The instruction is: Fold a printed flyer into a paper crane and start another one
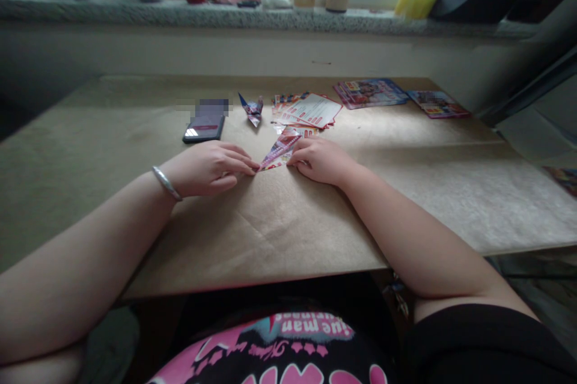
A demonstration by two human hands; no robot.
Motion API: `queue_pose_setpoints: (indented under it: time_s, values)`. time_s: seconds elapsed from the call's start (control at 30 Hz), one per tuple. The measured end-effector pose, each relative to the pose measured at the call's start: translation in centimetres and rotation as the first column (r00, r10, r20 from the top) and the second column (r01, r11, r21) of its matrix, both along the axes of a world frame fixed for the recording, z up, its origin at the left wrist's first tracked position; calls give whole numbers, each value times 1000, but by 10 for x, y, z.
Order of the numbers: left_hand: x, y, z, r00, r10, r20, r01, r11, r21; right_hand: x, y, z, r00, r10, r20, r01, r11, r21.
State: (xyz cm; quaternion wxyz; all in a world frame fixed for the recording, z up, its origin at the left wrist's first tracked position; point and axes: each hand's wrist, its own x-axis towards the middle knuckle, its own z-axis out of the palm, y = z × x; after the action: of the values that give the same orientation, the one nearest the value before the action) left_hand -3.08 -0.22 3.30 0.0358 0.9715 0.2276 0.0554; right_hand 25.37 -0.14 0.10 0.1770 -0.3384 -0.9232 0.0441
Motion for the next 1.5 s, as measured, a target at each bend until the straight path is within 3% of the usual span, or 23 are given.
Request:
queue_pose_setpoints:
  time_s: [0.33,0.43,0.6,0.77,1.5]
  values:
    - [-2,-1,-2,999,46,5,-45,999,-29,-5,-5,2,992,-28,120,16,994,104]
    - [1,0,-7,996,81,35,-82,996,18,-7,-4,0,991,-13,132,-6,990,142]
    - [7,1,-19,998,25,59,-32,992,124,-18,-5,-4,995,49,91,-65,981,180]
    - [12,-1,-21,999,33,37,-39,982,186,-24,-4,-4,987,44,155,-76,976,204]
    - [8,-3,-19,996,75,45,-79,993,92,14,0,15,978,-109,177,92,990,103]
